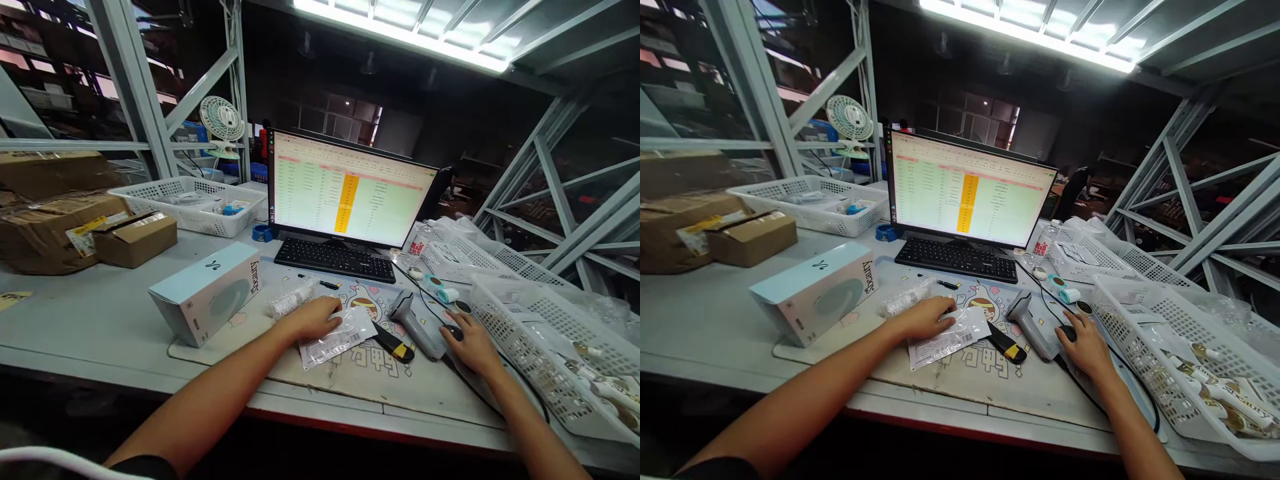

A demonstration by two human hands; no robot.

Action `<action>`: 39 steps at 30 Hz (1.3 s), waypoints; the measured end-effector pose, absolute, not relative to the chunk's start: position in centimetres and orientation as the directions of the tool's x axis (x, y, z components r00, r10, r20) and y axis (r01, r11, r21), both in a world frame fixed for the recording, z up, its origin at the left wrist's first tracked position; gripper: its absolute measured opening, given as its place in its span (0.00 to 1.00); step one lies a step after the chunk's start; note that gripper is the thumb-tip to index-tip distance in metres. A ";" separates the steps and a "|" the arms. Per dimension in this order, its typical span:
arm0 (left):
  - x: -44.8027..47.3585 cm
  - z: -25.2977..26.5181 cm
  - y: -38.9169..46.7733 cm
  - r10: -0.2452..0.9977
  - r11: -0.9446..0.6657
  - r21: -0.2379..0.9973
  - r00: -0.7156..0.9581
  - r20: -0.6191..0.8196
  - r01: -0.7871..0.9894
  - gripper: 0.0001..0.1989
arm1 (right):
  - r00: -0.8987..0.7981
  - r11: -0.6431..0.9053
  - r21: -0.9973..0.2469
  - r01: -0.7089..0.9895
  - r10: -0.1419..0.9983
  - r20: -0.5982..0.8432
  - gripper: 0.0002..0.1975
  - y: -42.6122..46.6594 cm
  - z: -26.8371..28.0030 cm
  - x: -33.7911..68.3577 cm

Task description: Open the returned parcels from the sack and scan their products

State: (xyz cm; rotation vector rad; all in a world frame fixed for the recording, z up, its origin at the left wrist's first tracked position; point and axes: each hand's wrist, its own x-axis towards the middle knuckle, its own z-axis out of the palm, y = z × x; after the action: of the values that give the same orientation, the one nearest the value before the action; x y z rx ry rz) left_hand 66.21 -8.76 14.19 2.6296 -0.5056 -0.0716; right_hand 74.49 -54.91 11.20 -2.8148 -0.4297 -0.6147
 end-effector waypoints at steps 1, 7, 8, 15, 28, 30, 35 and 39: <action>66.2 14.1 -8.8 -0.360 -0.824 0.458 0.933 0.031 -0.333 0.14 | 0.870 -0.925 -0.178 0.336 0.232 0.434 0.32 -55.9 10.6 74.5; 66.4 13.9 -8.4 -0.317 -0.755 0.619 0.947 -0.056 -0.217 0.20 | 0.854 -0.888 -0.284 0.361 0.192 0.483 0.30 -57.1 7.8 74.0; 66.5 14.1 -8.2 -0.310 -0.749 0.631 0.948 -0.067 -0.200 0.21 | 0.848 -0.885 -0.291 0.363 0.185 0.496 0.29 -57.1 7.7 73.9; 67.1 14.7 -6.9 -0.245 -0.849 0.495 0.968 -0.061 -0.184 0.19 | 0.846 -0.889 -0.317 0.330 0.130 0.517 0.21 -57.0 7.8 73.5; 67.2 15.4 -7.5 -0.052 -0.963 0.268 0.998 -0.038 -0.040 0.25 | 0.882 -0.916 -0.336 0.222 0.041 0.470 0.19 -55.9 8.4 73.2; 68.0 16.3 -8.4 -0.053 -0.965 0.255 0.998 0.029 -0.059 0.24 | 0.886 -0.917 -0.338 0.211 0.033 0.463 0.19 -55.8 8.5 73.1; 73.8 18.2 -13.3 -0.316 -0.920 0.188 0.934 0.169 -0.345 0.21 | 0.888 -0.910 -0.353 0.218 0.034 0.459 0.20 -55.6 9.0 72.8; 79.8 17.7 -17.9 -0.336 -0.928 0.116 0.930 0.148 -0.354 0.31 | 0.893 -0.910 -0.361 0.204 0.021 0.450 0.19 -55.3 9.4 72.5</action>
State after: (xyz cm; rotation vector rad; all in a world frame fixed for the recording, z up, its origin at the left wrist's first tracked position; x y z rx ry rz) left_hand 79.77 -17.95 17.72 2.9473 -0.5299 0.1889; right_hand 72.51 -55.32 9.40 -2.6542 -0.1650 -0.6248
